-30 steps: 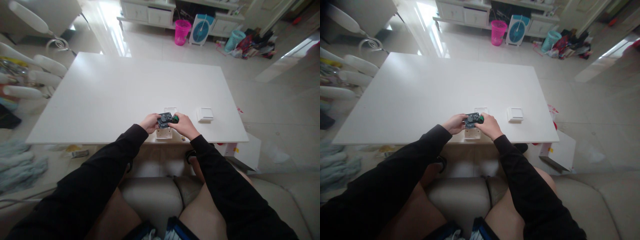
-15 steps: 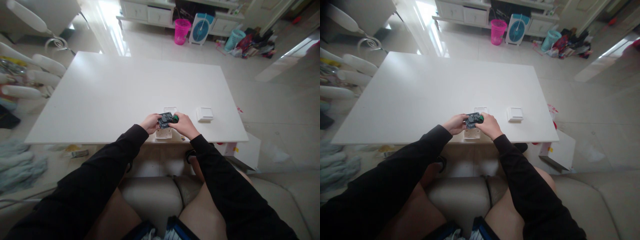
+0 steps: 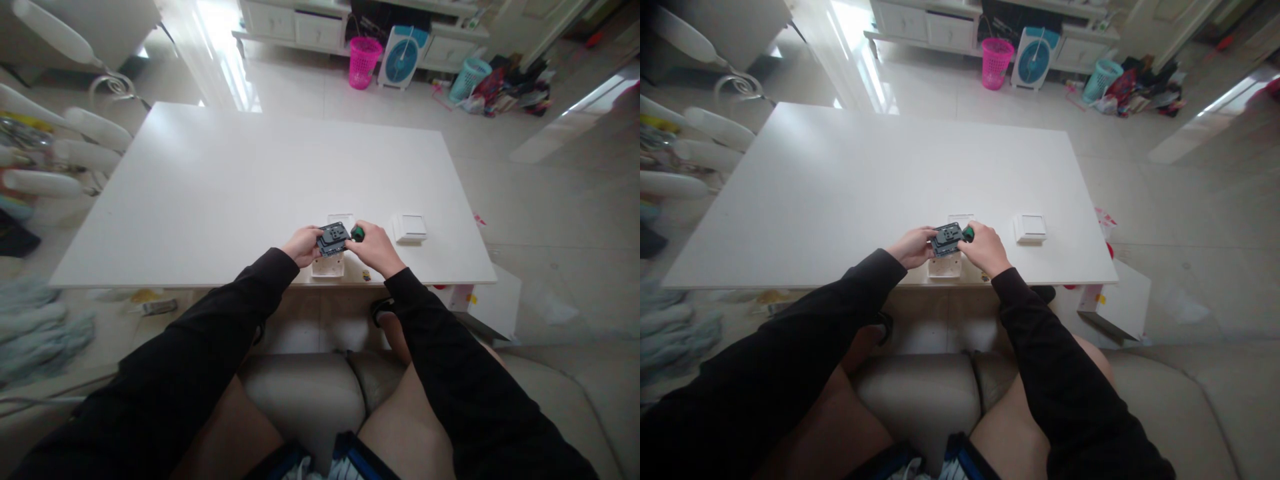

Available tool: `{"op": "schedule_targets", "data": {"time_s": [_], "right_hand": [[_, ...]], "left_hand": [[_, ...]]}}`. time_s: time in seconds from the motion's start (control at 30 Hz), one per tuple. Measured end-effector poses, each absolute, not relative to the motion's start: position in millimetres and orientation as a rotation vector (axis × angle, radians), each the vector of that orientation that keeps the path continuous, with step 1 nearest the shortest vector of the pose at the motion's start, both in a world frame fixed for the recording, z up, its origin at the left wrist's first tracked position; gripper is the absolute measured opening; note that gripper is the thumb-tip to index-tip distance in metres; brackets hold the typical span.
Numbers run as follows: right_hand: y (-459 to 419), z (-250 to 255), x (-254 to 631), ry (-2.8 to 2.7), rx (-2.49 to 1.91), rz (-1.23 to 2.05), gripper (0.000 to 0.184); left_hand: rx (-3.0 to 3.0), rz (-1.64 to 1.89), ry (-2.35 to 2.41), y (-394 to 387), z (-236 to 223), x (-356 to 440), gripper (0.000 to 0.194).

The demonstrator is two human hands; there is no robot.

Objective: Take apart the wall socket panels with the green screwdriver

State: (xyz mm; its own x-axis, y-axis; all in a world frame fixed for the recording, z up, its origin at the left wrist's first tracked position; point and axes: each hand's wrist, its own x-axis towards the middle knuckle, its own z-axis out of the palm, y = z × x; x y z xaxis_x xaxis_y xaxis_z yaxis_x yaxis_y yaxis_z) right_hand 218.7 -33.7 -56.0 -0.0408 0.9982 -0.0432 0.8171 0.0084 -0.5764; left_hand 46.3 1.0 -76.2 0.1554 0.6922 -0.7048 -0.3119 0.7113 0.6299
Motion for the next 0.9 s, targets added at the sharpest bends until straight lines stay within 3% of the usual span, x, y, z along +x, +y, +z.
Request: {"op": "schedule_targets", "data": {"time_s": [0.5, 0.9], "right_hand": [[-31.5, -53.4, 224.2, -1.916, -1.928, 0.578, 0.005], [-21.0, -94.6, 265.8, -2.095, -2.389, 0.546, 0.024]], "left_hand": [[0.470, 0.863, 1.275, 7.6, -62.8, 37.9, 0.017], [0.499, 1.005, 1.269, 17.6, -39.4, 14.5, 0.012]]}}
